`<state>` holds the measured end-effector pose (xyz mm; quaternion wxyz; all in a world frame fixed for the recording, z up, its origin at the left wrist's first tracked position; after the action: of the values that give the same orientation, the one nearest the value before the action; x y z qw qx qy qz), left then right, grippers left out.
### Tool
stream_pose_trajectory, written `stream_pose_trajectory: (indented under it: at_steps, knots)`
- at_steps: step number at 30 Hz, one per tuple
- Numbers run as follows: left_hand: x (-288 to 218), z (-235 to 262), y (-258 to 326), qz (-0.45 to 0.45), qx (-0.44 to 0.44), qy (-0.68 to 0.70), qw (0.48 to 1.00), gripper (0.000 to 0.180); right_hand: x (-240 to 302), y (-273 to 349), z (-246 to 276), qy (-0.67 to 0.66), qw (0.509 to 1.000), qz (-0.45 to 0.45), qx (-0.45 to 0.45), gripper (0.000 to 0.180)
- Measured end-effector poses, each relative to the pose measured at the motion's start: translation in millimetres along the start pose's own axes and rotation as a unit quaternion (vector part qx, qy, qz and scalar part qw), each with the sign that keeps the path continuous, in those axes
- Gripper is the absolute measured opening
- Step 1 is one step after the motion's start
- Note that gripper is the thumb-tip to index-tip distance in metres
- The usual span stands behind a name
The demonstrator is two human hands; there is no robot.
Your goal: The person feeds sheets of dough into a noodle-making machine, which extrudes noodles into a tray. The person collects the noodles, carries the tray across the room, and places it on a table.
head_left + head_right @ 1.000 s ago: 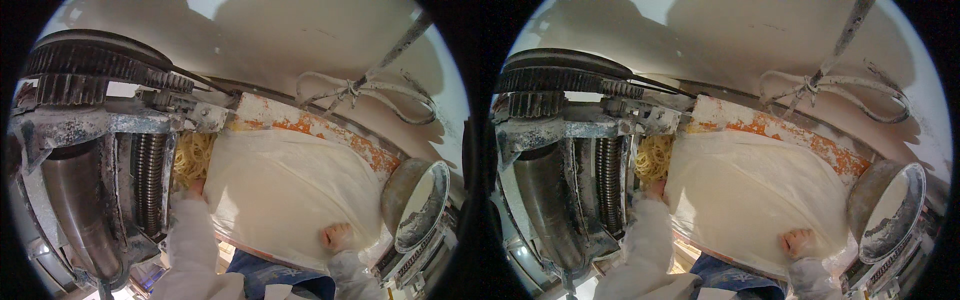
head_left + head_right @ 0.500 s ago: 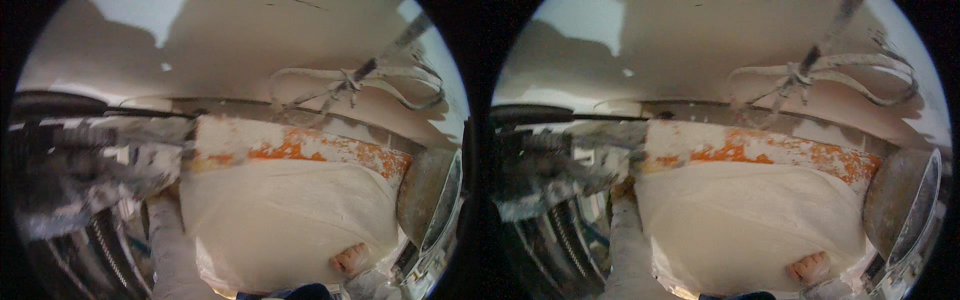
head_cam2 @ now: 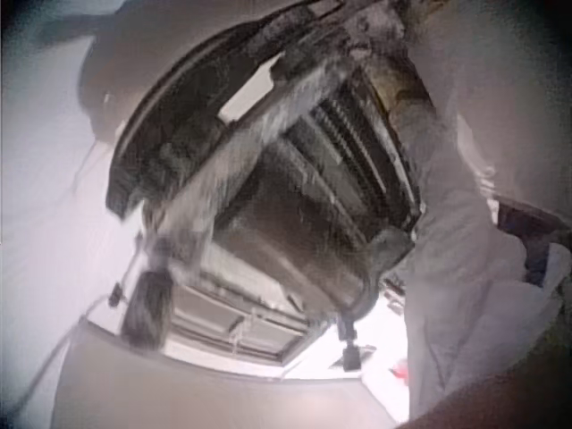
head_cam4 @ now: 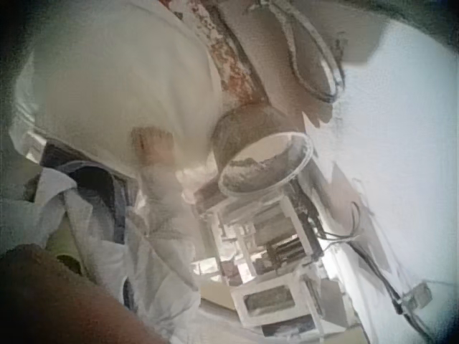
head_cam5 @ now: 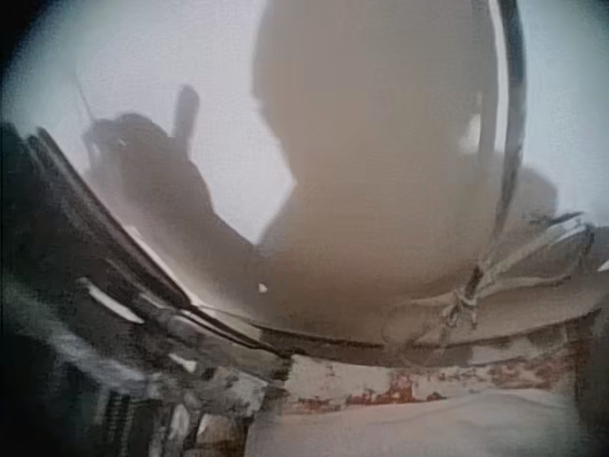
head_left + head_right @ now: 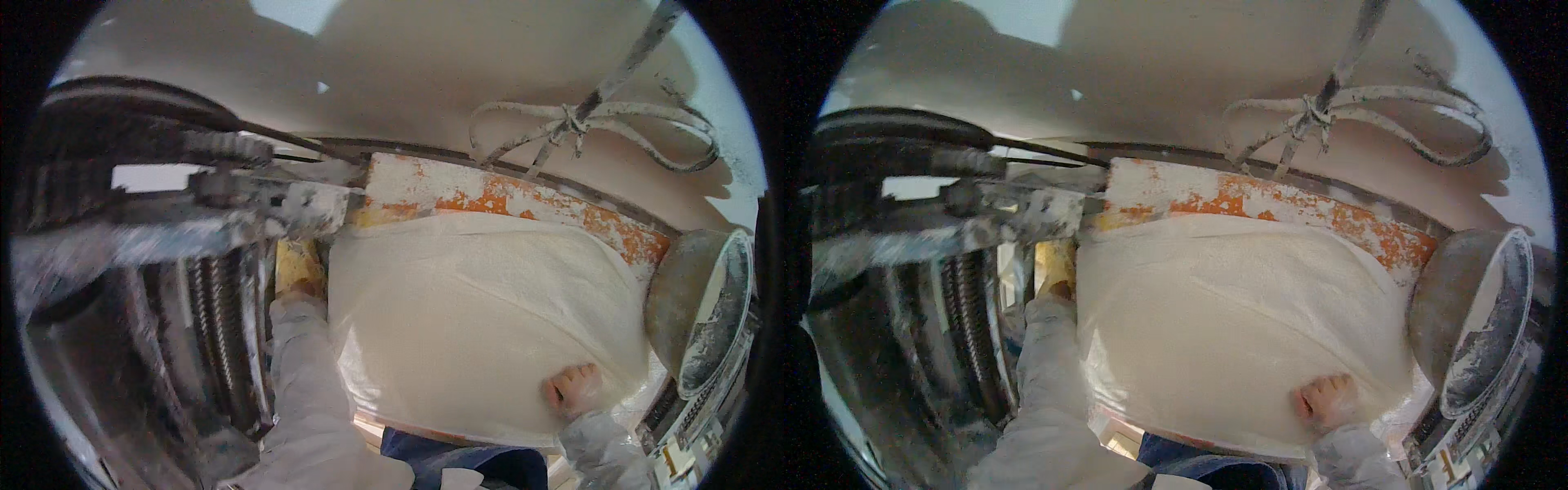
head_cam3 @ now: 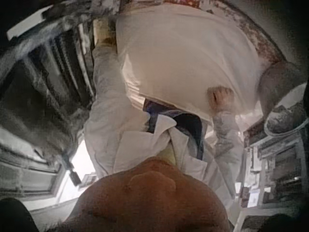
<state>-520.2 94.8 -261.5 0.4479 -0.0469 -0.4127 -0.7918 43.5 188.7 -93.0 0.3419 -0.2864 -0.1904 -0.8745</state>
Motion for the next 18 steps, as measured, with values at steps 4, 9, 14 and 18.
stream_pose_trajectory:
  at_steps: [4, 9, 14, 18]
  knots:
    - [2.5, 17.7, 67.9, 0.030, -0.051, 0.181, 0.982, 0.029, -3.3, 6.1, -1.7, 0.049, 0.999, -0.019, 0.010, 0.013]
    - [-16.6, 36.0, 203.0, -0.135, -0.178, 0.648, 0.728, 0.029, -1.9, 10.0, -1.2, 0.066, 0.997, -0.049, 0.007, 0.015]
    - [3.9, 24.0, 310.4, -0.111, -0.191, 0.780, 0.585, 0.033, 3.4, 6.4, -0.6, 0.073, 0.994, -0.073, 0.029, 0.017]
    - [49.3, 19.8, 319.1, -0.052, -0.370, 0.762, 0.529, 0.037, 3.3, 4.9, -3.0, 0.092, 0.990, -0.091, 0.052, 0.018]
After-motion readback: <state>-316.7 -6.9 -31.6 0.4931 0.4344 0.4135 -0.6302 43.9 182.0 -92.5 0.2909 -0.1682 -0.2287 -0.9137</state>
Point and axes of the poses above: each hand's wrist, its own y-axis away from the middle knuckle, its own z-axis out of the back of the hand, x = y × z, the point moved 8 cm from there along -y, towards the middle knuckle, and after that the axes turned 11 degrees about -y, right-handed, at the moved point
